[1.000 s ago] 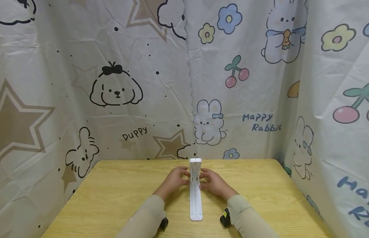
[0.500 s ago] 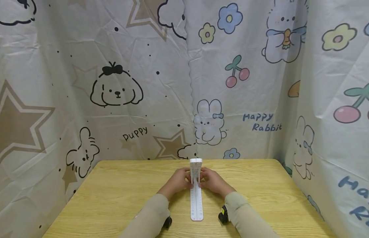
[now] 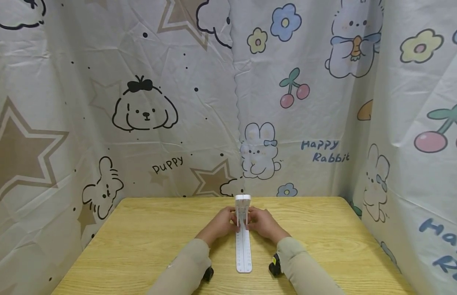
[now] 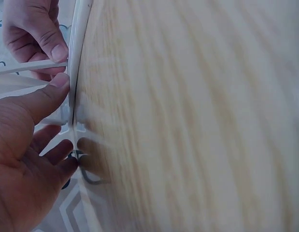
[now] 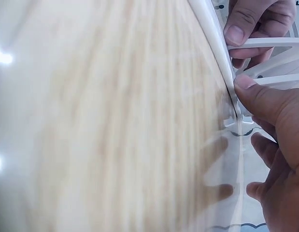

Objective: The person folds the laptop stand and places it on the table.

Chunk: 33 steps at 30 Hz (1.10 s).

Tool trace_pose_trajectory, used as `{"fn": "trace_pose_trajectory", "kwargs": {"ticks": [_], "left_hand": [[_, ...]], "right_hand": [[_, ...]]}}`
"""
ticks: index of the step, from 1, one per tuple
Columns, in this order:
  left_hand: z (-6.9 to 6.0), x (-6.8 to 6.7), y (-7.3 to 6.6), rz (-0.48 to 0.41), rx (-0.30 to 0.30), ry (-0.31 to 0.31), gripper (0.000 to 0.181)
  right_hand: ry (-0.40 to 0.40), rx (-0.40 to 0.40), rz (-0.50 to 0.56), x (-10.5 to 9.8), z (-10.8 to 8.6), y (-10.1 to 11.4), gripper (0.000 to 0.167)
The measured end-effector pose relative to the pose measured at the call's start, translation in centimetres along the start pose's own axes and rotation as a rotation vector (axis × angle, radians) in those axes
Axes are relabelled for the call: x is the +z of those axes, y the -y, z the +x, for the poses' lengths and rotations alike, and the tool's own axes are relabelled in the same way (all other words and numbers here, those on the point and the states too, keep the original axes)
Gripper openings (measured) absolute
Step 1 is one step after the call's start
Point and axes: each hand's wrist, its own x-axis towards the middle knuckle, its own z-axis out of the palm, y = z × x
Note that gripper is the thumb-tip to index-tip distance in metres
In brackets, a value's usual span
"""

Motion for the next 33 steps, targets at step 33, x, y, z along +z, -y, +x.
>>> {"fn": "trace_pose_trajectory", "kwargs": {"ticks": [33], "left_hand": [[-0.68,-0.02,-0.58,-0.053,-0.18,-0.119,0.012]], "right_hand": [[-0.085,0.143,-0.064,0.29,-0.15,0.56,0.011]]}}
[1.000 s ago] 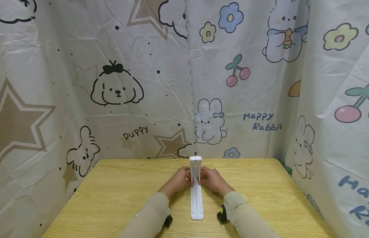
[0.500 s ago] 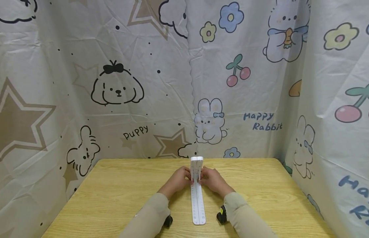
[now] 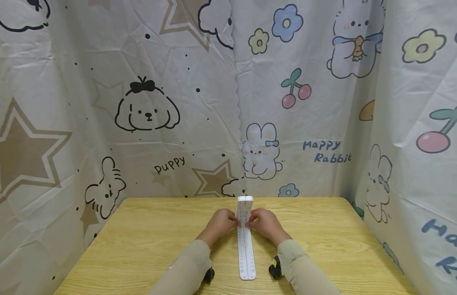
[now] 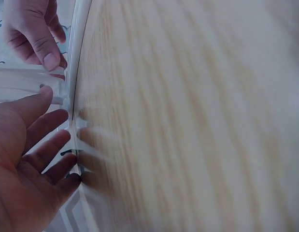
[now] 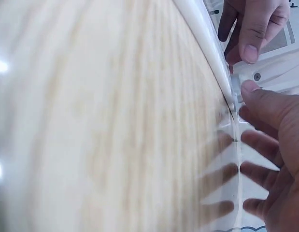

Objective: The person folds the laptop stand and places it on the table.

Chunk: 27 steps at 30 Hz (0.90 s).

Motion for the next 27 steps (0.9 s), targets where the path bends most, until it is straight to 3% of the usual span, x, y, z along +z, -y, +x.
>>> {"fn": "trace_pose_trajectory", "kwargs": {"ticks": [6,10,14,19,27], "left_hand": [[0.05,-0.03,-0.02,0.032,-0.054,-0.059,0.028],[0.09,-0.06,-0.11,-0.039,-0.05,-0.069,0.044],[0.29,-0.13,-0.33,-0.138,0.006,-0.055,0.035],[0.58,-0.13,-0.55,-0.171,0.08,-0.044,0.02],[0.52,-0.2,-0.51,-0.202,0.11,-0.054,0.016]], "right_hand": [[-0.022,0.101,-0.008,-0.05,0.23,-0.11,0.019],[-0.026,0.103,0.024,-0.23,0.44,0.08,0.025],[-0.028,0.081,0.071,-0.45,0.66,0.28,0.03],[-0.043,0.032,0.134,-0.7,0.75,0.49,0.032],[-0.036,0.033,0.227,-0.54,0.93,0.2,0.025]]}}
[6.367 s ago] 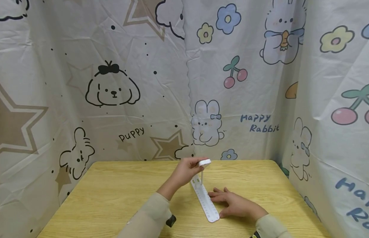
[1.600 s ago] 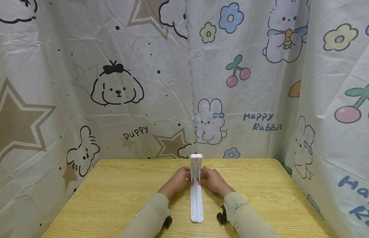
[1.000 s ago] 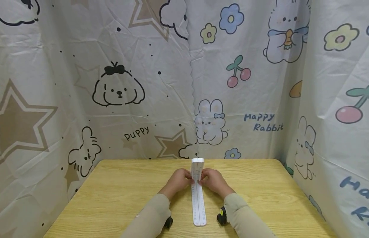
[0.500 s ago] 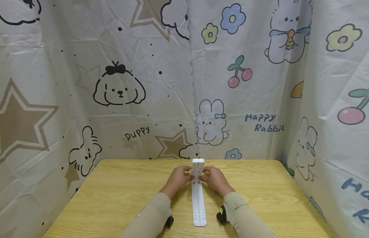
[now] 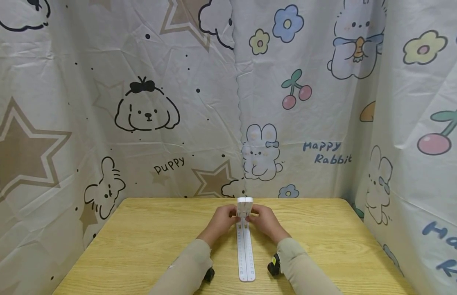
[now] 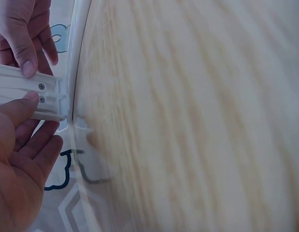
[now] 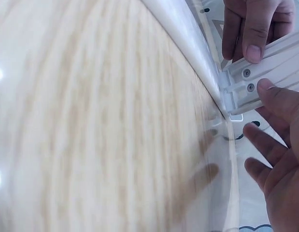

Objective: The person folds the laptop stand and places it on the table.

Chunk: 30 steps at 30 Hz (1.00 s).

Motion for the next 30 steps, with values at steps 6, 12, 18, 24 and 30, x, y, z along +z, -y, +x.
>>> {"fn": "trace_pose_trajectory", "kwargs": {"ticks": [6,12,18,24,30], "left_hand": [[0.0,0.0,0.1,-0.018,-0.003,-0.005,0.013],[0.0,0.1,0.1,-0.053,-0.028,0.005,0.013],[0.0,-0.2,0.6,-0.092,-0.048,0.047,0.016],[-0.4,-1.0,1.2,-0.125,-0.08,0.138,0.021],[-0.7,-1.7,1.5,-0.087,-0.068,0.203,0.033]], "right_hand": [[0.019,-0.004,0.072,0.1,0.0,-0.3,0.017],[0.05,-0.001,0.122,-0.1,-0.1,-0.8,0.011],[0.105,-0.013,0.154,-0.6,0.0,-1.1,0.01],[0.178,-0.045,0.158,-1.1,-0.2,-1.4,0.014],[0.25,-0.04,0.191,-1.6,-0.5,-1.2,0.028]]}}
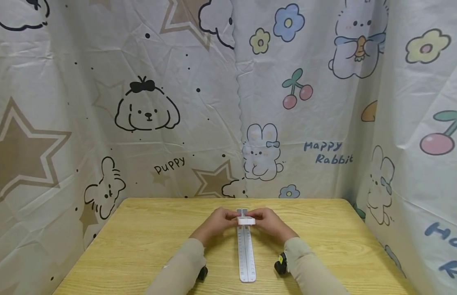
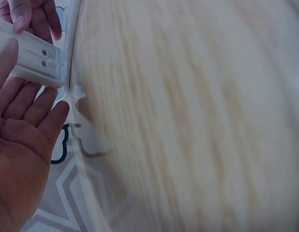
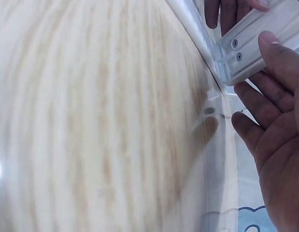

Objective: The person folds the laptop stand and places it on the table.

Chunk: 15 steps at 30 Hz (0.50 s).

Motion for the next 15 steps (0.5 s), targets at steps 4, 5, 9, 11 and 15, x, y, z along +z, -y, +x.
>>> {"fn": "trace_pose_trajectory", "kwargs": {"ticks": [4,5,9,11,15], "left_hand": [[-0.21,-0.11,-0.09,0.017,-0.011,0.017,0.04],[-0.23,-0.12,-0.1,0.023,-0.011,0.021,0.041],[-0.29,-0.11,-0.11,0.034,-0.009,0.035,0.042],[-0.33,-0.12,-0.15,0.036,-0.007,0.043,0.043],[-0.42,-0.17,-0.22,0.048,0.006,0.06,0.045]], "right_hand": [[0.042,0.001,0.003,-0.14,-0.38,0.15,0.032],[0.049,-0.007,-0.001,-0.15,-0.45,0.12,0.032],[0.063,-0.017,-0.006,-0.15,-0.65,0.02,0.033],[0.064,-0.016,0.003,-0.11,-0.73,-0.01,0.033],[0.066,-0.011,0.015,-0.04,-0.91,0.01,0.035]]}}
